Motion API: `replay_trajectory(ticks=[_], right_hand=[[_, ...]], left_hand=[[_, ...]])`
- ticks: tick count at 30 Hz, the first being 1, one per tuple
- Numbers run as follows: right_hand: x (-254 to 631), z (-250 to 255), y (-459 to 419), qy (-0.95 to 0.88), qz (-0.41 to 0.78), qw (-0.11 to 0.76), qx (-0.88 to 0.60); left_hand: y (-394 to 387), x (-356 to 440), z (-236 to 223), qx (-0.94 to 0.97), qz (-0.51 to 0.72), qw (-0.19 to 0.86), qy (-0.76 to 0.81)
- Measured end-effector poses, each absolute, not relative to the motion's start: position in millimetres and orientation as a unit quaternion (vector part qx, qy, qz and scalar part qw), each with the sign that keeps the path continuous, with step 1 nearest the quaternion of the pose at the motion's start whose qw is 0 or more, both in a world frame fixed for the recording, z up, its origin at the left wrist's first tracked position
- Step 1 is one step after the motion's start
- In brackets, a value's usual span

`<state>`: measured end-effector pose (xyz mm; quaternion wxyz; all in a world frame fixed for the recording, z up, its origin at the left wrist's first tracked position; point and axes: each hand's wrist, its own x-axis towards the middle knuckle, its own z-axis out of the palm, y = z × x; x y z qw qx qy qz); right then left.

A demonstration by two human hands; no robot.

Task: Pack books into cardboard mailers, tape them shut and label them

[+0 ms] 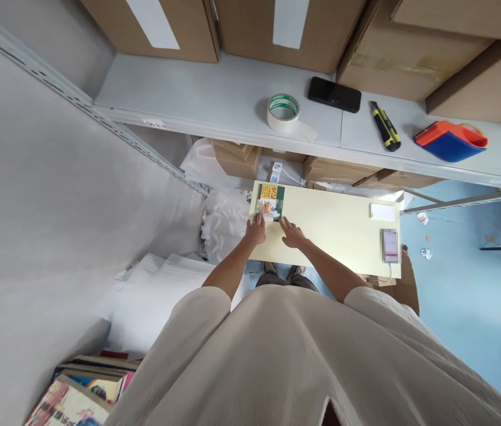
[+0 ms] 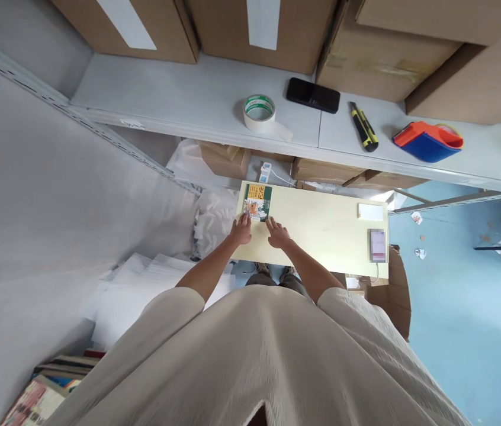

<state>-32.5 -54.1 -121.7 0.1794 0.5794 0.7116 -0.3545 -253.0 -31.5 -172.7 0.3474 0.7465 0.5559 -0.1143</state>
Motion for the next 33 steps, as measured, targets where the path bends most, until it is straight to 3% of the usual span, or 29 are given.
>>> replay_trajectory(ticks=[7, 12, 17, 21, 24, 33], right_hand=[[44, -80, -81, 0.687, -0.314, 0.081, 0.650], [133, -34, -77, 0.666, -0.228, -0.062, 0.708], [237, 34, -41, 0.657, -0.066, -0.212, 0.720], [309, 95, 6, 0.632, 0.056, -0.210, 0.744], [349, 124, 44, 0.629, 0.081, -0.225, 0.740], [394, 118, 95, 0.668, 0.069, -0.201, 0.713]], left_hand=[[-12, -246, -150, 0.750, -0.150, 0.325, 0.556], [-12, -233, -130, 0.754, -0.153, 0.268, 0.580], [-23, -197, -109, 0.781, -0.122, 0.250, 0.560], [-38, -156, -93, 0.789, -0.096, 0.266, 0.545], [-50, -127, -84, 0.795, -0.079, 0.268, 0.538], [-82, -82, -74, 0.778, -0.070, 0.280, 0.559]])
